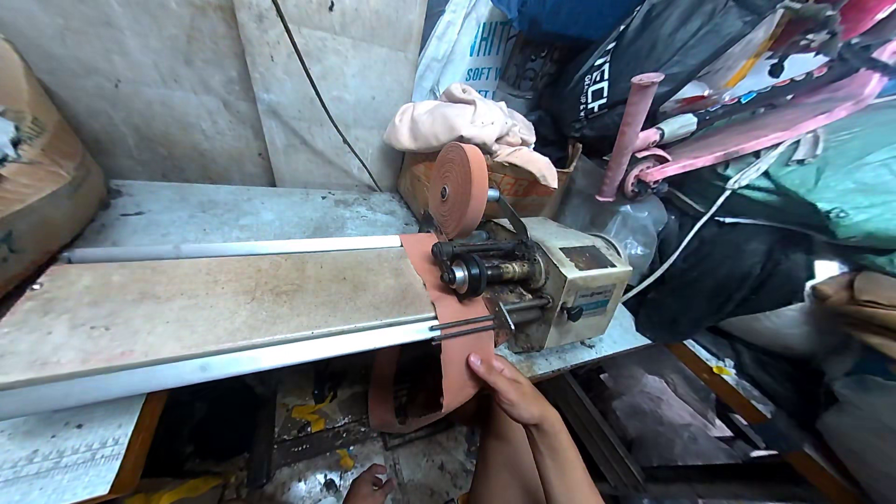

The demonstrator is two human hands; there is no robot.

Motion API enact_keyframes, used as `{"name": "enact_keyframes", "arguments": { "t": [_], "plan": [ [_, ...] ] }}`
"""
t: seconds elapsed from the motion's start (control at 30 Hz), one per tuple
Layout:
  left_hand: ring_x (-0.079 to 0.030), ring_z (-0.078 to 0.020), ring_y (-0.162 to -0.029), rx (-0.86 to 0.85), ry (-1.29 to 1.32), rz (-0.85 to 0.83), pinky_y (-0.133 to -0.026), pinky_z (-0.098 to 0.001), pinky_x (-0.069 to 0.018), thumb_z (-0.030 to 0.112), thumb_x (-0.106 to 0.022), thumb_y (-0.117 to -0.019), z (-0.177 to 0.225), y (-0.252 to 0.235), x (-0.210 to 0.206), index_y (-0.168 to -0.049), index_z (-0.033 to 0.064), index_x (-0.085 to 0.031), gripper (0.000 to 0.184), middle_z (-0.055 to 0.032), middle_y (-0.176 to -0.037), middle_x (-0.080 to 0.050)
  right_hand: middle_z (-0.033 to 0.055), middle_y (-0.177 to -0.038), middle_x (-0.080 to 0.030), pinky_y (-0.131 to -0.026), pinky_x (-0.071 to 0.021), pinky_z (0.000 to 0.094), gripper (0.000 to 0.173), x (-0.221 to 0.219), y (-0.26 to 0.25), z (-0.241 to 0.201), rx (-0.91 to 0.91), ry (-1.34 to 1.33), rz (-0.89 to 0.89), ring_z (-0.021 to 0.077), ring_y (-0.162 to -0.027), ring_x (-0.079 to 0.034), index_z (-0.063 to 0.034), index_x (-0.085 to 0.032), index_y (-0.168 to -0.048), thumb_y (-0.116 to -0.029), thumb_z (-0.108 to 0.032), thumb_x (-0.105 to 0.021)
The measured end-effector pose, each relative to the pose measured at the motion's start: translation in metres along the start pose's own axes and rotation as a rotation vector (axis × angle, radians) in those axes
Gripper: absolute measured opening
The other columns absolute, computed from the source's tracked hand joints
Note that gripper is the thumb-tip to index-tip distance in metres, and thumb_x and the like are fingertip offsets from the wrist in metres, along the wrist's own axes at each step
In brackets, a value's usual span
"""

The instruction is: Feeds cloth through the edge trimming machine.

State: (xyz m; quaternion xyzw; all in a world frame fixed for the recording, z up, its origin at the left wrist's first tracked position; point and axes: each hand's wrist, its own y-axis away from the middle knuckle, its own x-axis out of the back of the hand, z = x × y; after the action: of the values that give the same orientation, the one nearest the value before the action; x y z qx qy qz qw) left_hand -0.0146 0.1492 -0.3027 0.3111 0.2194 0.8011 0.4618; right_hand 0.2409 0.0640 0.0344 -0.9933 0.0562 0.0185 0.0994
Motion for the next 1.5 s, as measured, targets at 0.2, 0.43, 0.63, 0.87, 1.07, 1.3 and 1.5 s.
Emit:
{"name": "enact_keyframes", "arguments": {
  "t": [0.2, 0.43, 0.63, 0.87, 1.07, 1.3, 1.5],
  "plan": [
    [-0.069, -0.0322, -0.111, 0.006, -0.003, 0.003, -0.101, -0.0536, -0.0514, 0.045, -0.069, -0.0954, 0.0008, 0.0015, -0.0003, -0.138, 0.0058, -0.06, 0.059, -0.0179, -0.119, -0.071, 0.0091, -0.106, -0.074, -0.093, -0.0597, 0.0415, 0.038, 0.001, 0.0001, 0.0013, -0.009, -0.001, -0.012, 0.0188, -0.099, -0.072, -0.0023, -0.063, -0.12, -0.1112, -0.031, -0.04],
    [-0.069, -0.0323, -0.111, 0.007, -0.003, -0.001, -0.101, -0.0537, -0.0514, 0.045, -0.07, -0.095, 0.0003, 0.0006, 0.0, -0.138, 0.0061, -0.06, 0.059, -0.0182, -0.119, -0.071, 0.0062, -0.106, -0.074, -0.095, -0.0582, 0.0375, 0.037, 0.0013, -0.0005, 0.0016, 0.007, 0.017, -0.009, 0.0148, -0.1, -0.071, -0.0041, -0.065, -0.12, -0.1113, -0.031, -0.04],
    [-0.07, -0.0317, -0.11, -0.001, -0.012, 0.005, -0.101, -0.0535, -0.0518, 0.045, -0.071, -0.0945, -0.0007, -0.0004, -0.0005, -0.137, 0.0057, -0.061, 0.059, -0.0172, -0.118, -0.072, 0.0088, -0.105, -0.074, -0.094, -0.059, 0.0394, 0.039, 0.0014, -0.0006, 0.0019, 0.002, 0.013, -0.024, 0.0177, -0.098, -0.072, -0.0027, -0.063, -0.121, -0.1114, -0.032, -0.04],
    [-0.069, -0.0321, -0.111, 0.009, -0.007, -0.007, -0.101, -0.0533, -0.0513, 0.045, -0.069, -0.0961, -0.0001, 0.0004, -0.0007, -0.138, 0.0056, -0.059, 0.058, -0.0181, -0.12, -0.071, 0.0064, -0.105, -0.075, -0.094, -0.059, 0.0379, 0.035, 0.0002, -0.0003, 0.0003, -0.003, -0.009, -0.013, 0.015, -0.099, -0.072, -0.0044, -0.065, -0.119, -0.1114, -0.029, -0.04],
    [-0.069, -0.0314, -0.11, -0.006, -0.017, -0.005, -0.101, -0.0528, -0.0517, 0.045, -0.07, -0.0952, 0.0003, 0.0002, -0.0001, -0.138, 0.0057, -0.06, 0.059, -0.0176, -0.119, -0.071, 0.0038, -0.105, -0.075, -0.095, -0.0582, 0.0351, 0.034, 0.0001, -0.0005, 0.0003, 0.0, 0.007, 0.001, 0.0125, -0.1, -0.071, -0.0062, -0.065, -0.119, -0.1111, -0.029, -0.041],
    [-0.069, -0.0322, -0.11, -0.002, -0.002, -0.01, -0.1, -0.053, -0.0524, 0.044, -0.07, -0.0955, 0.0003, -0.0004, -0.0005, -0.138, 0.0053, -0.059, 0.058, -0.0185, -0.119, -0.071, 0.0039, -0.107, -0.075, -0.096, -0.058, 0.0354, 0.034, -0.0006, -0.0001, 0.0, -0.009, 0.008, 0.007, 0.0127, -0.101, -0.071, -0.0055, -0.064, -0.12, -0.111, -0.03, -0.042],
    [-0.069, -0.0327, -0.11, -0.009, 0.0, -0.005, -0.1, -0.0535, -0.0521, 0.042, -0.07, -0.0957, 0.0003, -0.0013, -0.0006, -0.138, 0.0044, -0.059, 0.058, -0.019, -0.119, -0.071, 0.0035, -0.106, -0.075, -0.095, -0.0581, 0.0351, 0.035, 0.0, -0.0009, 0.0004, 0.006, 0.007, -0.005, 0.0124, -0.1, -0.071, -0.0067, -0.065, -0.119, -0.111, -0.032, -0.042]
  ]
}}
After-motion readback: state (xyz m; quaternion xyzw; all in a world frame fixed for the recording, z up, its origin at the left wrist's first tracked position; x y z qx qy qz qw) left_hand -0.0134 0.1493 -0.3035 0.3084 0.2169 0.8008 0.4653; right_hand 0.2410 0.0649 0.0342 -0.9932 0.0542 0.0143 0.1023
